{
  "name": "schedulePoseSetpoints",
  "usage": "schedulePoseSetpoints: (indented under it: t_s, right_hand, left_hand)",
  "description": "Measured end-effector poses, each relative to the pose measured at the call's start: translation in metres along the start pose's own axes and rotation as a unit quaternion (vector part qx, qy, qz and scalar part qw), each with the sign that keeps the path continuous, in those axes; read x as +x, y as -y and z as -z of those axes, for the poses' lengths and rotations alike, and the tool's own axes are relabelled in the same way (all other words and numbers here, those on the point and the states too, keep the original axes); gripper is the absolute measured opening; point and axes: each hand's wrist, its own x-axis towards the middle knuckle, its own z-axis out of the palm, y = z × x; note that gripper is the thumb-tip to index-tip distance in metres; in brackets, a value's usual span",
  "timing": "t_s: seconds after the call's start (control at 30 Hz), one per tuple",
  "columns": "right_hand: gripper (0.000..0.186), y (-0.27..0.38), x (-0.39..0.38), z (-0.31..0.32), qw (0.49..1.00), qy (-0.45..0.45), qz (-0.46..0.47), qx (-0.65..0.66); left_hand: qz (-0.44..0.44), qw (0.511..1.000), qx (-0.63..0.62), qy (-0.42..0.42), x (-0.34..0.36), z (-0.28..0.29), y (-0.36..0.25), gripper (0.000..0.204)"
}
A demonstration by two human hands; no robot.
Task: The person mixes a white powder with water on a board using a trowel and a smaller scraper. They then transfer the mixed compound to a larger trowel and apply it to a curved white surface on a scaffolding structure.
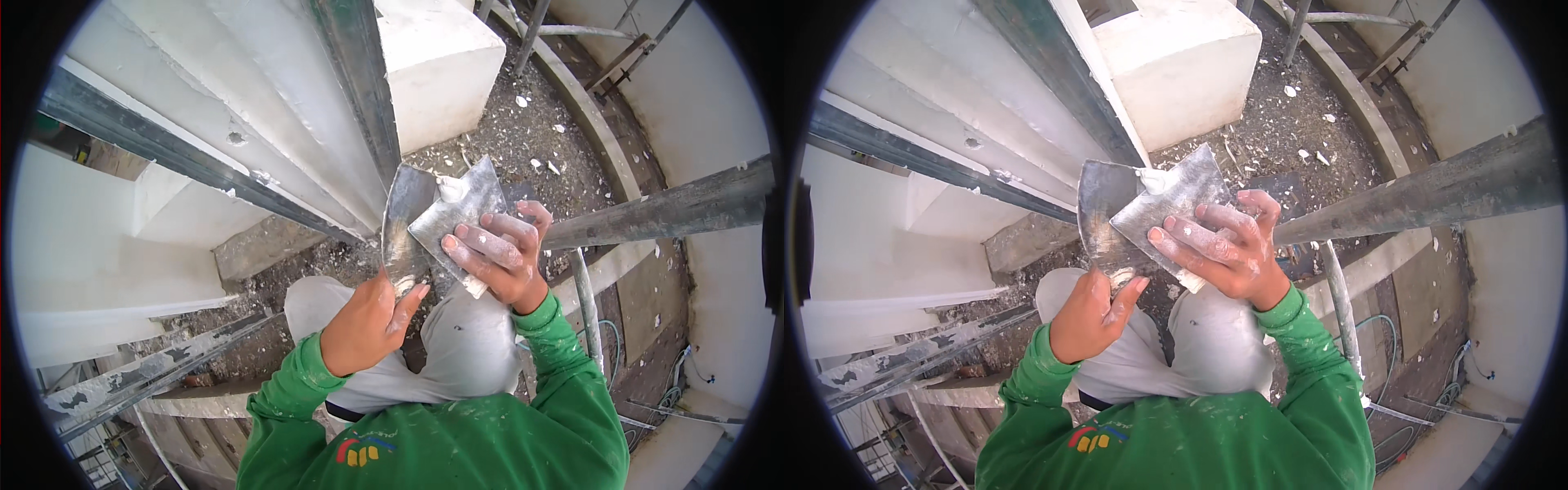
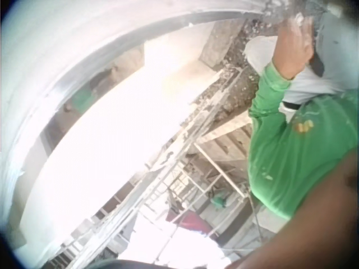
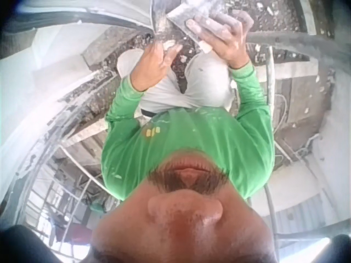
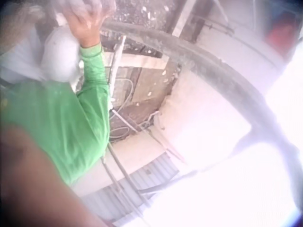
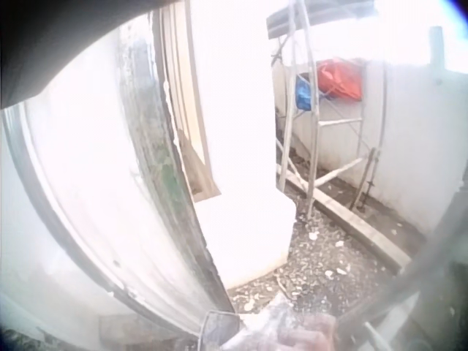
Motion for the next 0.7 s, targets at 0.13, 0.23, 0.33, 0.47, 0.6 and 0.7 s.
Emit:
schedulePoseSetpoints:
  t_s: [0.13,0.23,0.33,0.47,0.6,0.7]
  right_hand:
    - [0.031,-0.012,-0.001,0.010,0.998,-0.058,-0.020,-0.033]
    - [0.029,-0.018,-0.010,0.017,0.988,-0.127,-0.083,-0.016]
    - [0.029,-0.015,-0.020,0.018,0.985,-0.124,-0.120,-0.005]
    - [0.031,-0.006,-0.026,0.022,0.987,-0.095,-0.129,0.005]
    - [0.031,0.002,-0.028,0.019,0.994,-0.085,-0.062,0.013]
    - [0.027,0.014,-0.028,0.007,0.998,-0.062,-0.024,0.000]
  left_hand:
    - [-0.023,0.985,0.172,0.016,0.007,-0.006,0.019,0.054]
    - [-0.006,0.980,0.195,-0.040,-0.003,0.009,0.025,0.069]
    - [-0.075,0.981,0.055,-0.171,-0.003,0.005,0.020,0.073]
    - [0.048,0.935,-0.306,-0.172,-0.010,-0.004,-0.001,0.059]
    - [0.087,0.918,-0.361,-0.135,-0.016,0.003,-0.013,0.052]
    - [0.065,0.928,-0.321,-0.179,-0.023,-0.001,-0.017,0.041]
